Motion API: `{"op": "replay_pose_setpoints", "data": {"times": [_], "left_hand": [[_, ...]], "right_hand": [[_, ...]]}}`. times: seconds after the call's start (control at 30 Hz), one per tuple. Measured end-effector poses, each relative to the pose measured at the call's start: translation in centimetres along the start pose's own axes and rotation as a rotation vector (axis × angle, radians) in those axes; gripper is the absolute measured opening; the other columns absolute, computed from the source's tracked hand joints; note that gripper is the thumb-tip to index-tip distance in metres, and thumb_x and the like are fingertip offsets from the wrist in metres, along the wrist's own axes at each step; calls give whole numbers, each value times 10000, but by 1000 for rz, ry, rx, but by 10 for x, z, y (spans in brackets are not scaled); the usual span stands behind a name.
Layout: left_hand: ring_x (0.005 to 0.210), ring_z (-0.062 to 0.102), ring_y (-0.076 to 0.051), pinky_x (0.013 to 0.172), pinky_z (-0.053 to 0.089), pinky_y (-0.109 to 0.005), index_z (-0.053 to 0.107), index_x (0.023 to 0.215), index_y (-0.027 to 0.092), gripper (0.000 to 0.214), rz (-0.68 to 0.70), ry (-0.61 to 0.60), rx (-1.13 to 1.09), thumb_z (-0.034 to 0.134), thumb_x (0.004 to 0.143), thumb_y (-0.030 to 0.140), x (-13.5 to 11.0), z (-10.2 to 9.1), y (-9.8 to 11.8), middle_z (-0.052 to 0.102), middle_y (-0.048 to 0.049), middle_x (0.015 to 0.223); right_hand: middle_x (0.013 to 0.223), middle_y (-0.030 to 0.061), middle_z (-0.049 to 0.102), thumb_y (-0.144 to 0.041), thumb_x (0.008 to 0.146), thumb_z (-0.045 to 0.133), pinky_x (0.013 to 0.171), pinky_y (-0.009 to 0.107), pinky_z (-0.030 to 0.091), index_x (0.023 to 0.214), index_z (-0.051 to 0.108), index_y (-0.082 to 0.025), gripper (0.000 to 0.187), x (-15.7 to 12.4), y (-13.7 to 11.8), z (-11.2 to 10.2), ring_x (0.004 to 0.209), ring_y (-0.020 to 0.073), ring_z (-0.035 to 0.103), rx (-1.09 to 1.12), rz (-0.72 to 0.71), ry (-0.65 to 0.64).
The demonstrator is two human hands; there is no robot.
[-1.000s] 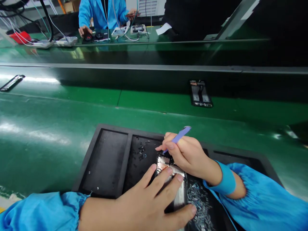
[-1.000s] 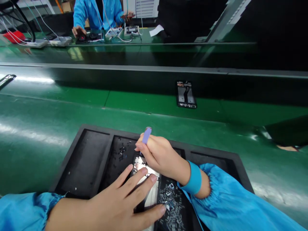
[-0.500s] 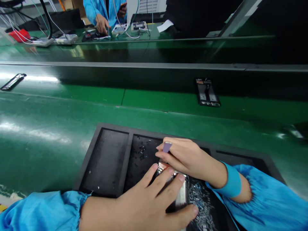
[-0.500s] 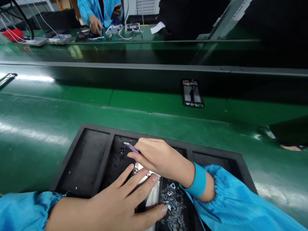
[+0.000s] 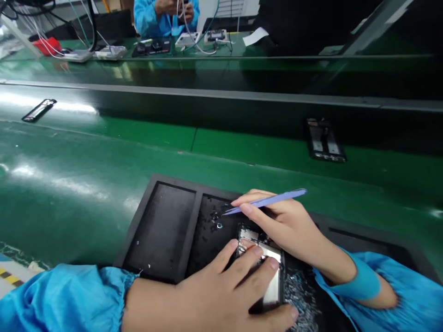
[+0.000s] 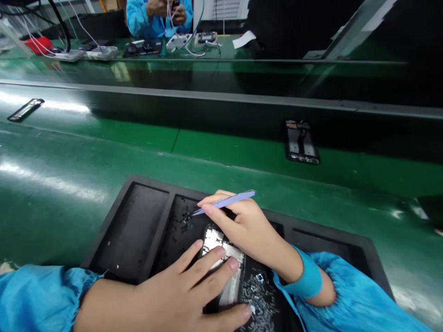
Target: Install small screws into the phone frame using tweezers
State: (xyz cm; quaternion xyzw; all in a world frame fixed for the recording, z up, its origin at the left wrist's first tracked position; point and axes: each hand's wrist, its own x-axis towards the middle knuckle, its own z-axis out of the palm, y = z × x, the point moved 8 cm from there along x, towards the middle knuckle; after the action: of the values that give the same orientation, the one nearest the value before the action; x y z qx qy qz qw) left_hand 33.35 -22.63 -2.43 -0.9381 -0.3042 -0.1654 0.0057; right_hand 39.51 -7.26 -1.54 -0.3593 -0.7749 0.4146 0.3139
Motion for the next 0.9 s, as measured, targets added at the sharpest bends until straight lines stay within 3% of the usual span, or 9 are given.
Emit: {"op": "replay_pose_setpoints", "data": {"times": [0.2, 0.43, 0.63, 0.77, 0.9], "left_hand": [[1349, 476, -424, 1067, 432, -568, 520, 1461, 266, 542, 20, -38, 2, 636, 946, 389, 1, -3, 0, 468, -224, 1475], [1355, 482, -383, 1088, 424, -543, 552, 1423, 279, 437, -37, 32, -18, 567, 995, 362, 0, -3, -2, 485, -181, 1475], [1349, 488, -362, 1094, 422, -526, 579, 1394, 292, 395, -51, 58, -34, 545, 1005, 348, -2, -6, -3, 529, -145, 1435], [1335, 497, -357, 1118, 387, -541, 577, 1402, 292, 401, -49, 74, -30, 541, 1008, 360, -1, -5, -4, 530, -150, 1430], [1222, 572, -314, 1100, 400, -569, 599, 1378, 308, 383, -29, 62, -34, 522, 1003, 320, 1, -7, -5, 602, -124, 1327]], "right_hand": [[879, -19, 744, -272, 964, 640, 688, 266, 561, 831, 708, -236, 153, -4, 5, -2, 736, 156, 699, -136, -47, 45], [902, 1, 741, -226, 974, 646, 818, 344, 579, 949, 696, -248, 61, -11, -1, 2, 923, 220, 711, -162, -215, 13], [892, 14, 720, -165, 964, 639, 826, 382, 578, 991, 663, -244, 87, -12, -8, 5, 913, 227, 691, -176, -285, -27], [941, 27, 722, -134, 979, 607, 979, 450, 545, 1101, 659, -223, 159, -19, -25, 10, 845, 205, 693, -198, -450, -161], [1009, 106, 724, -113, 1007, 527, 890, 453, 581, 1211, 662, -180, 254, -31, -43, 17, 918, 258, 697, -324, -622, -284]]}}
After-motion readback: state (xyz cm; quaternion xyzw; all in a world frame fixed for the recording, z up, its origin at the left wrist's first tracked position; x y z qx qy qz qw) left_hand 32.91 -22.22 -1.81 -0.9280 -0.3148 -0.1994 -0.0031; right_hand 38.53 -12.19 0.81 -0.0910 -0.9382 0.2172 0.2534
